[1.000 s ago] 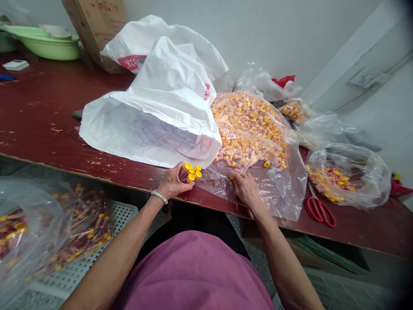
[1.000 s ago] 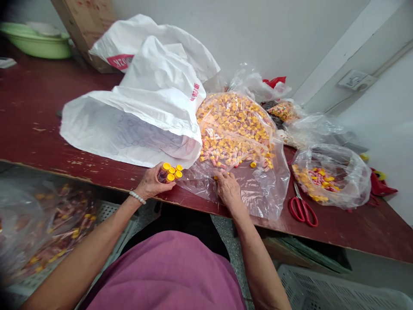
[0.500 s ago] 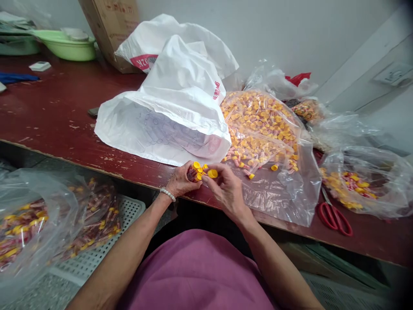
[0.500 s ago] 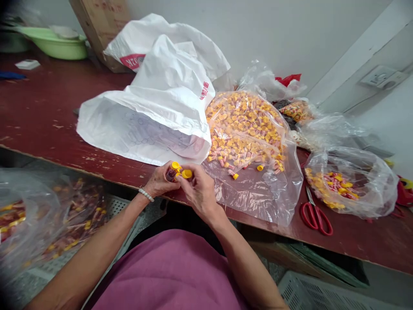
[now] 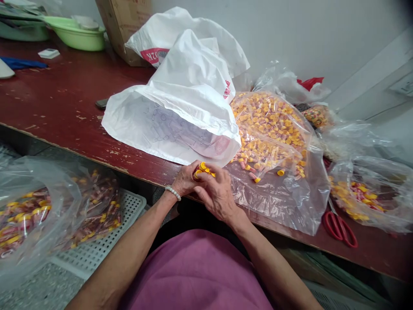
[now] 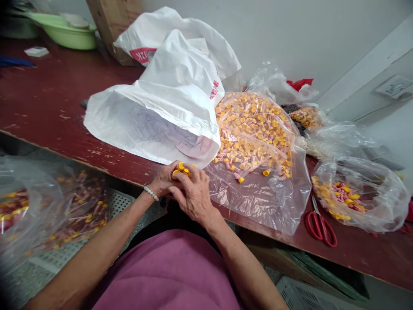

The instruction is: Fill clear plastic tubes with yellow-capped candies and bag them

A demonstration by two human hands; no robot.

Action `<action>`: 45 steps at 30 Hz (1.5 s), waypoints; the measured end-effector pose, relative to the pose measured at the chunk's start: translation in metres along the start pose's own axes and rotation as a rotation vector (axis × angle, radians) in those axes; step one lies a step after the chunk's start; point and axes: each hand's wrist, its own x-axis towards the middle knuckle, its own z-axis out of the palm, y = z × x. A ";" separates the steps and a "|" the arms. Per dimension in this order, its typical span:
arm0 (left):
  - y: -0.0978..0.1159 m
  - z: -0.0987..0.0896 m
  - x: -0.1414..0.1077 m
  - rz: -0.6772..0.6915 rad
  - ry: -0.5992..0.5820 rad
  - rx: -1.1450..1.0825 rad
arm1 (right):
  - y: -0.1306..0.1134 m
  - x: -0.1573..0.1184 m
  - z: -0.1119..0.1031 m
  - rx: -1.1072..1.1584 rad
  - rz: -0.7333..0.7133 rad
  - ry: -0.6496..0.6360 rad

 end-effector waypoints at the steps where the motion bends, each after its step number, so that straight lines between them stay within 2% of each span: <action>1: 0.000 0.000 0.000 -0.003 -0.002 -0.004 | -0.001 0.000 0.001 -0.032 -0.013 -0.053; 3: 0.000 0.000 0.000 -0.002 0.004 -0.006 | 0.000 0.000 0.001 -0.060 -0.012 -0.095; 9: 0.001 0.002 -0.002 -0.015 0.055 -0.083 | 0.008 0.002 -0.007 -0.063 -0.018 0.023; 13: 0.005 -0.001 -0.002 -0.038 0.055 -0.154 | 0.013 0.005 -0.003 -0.188 -0.148 -0.145; 16: 0.008 -0.003 -0.002 -0.039 0.014 -0.240 | 0.018 0.009 0.007 -0.216 -0.158 -0.187; 21: 0.008 -0.002 -0.001 -0.067 0.026 -0.283 | 0.022 0.014 0.022 -0.155 -0.115 -0.143; 25: 0.009 0.000 0.002 -0.103 0.048 -0.325 | 0.025 0.018 0.030 -0.068 -0.135 -0.118; 31: 0.013 -0.001 0.007 -0.219 0.105 -0.474 | 0.028 0.036 0.030 0.047 -0.171 -0.168; 34: 0.013 -0.002 0.006 -0.287 0.092 -0.607 | 0.030 0.037 0.020 0.087 -0.178 -0.131; 36: 0.012 -0.002 0.004 -0.321 0.098 -0.775 | 0.033 0.031 0.013 0.107 -0.157 -0.082; 38: 0.011 -0.001 -0.001 -0.337 0.115 -0.947 | 0.036 0.024 0.009 0.114 -0.144 -0.087; 41: 0.013 0.001 -0.009 -0.348 0.105 -1.113 | 0.036 0.014 0.012 0.131 -0.163 -0.148; 45: 0.019 0.001 -0.022 -0.387 0.097 -1.236 | 0.031 0.011 0.021 0.149 -0.187 -0.162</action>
